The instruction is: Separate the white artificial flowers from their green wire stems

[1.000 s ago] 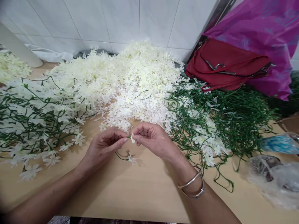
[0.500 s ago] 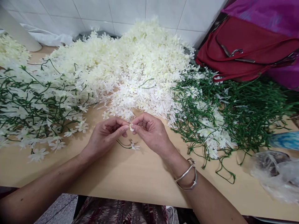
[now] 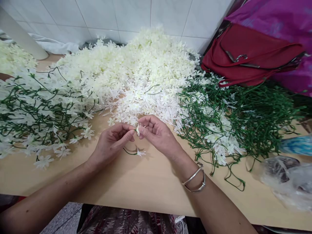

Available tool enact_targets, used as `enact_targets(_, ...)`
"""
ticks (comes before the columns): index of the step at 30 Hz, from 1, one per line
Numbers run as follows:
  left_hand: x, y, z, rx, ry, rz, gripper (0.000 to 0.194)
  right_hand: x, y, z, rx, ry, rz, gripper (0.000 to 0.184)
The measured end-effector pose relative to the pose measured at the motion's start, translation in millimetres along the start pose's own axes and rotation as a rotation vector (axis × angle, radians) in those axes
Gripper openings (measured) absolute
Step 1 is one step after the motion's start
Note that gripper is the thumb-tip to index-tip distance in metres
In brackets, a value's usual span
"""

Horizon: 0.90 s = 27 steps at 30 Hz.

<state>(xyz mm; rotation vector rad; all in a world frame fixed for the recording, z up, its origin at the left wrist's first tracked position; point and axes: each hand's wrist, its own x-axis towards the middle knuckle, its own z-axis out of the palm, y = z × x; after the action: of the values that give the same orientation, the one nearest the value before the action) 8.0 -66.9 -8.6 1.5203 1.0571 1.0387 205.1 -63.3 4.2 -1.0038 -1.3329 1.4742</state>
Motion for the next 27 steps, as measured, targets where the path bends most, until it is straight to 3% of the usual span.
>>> enact_targets(7,0.5,0.7,-1.9,0.008,0.010,-0.041,0.019,-1.7,-7.4,-9.9,0.045,-0.062,0.059,0.043)
enact_targets(13,0.8,3.3,-1.8,0.005,-0.022,-0.060,0.020,-0.4,-3.1,-6.4,-0.073,0.008,0.063,0.028)
enact_targets(27,-1.5,-1.9,-1.8,0.033,-0.089,-0.036,0.017,1.0,-1.6,-6.0,-0.078,0.005,0.108,0.022)
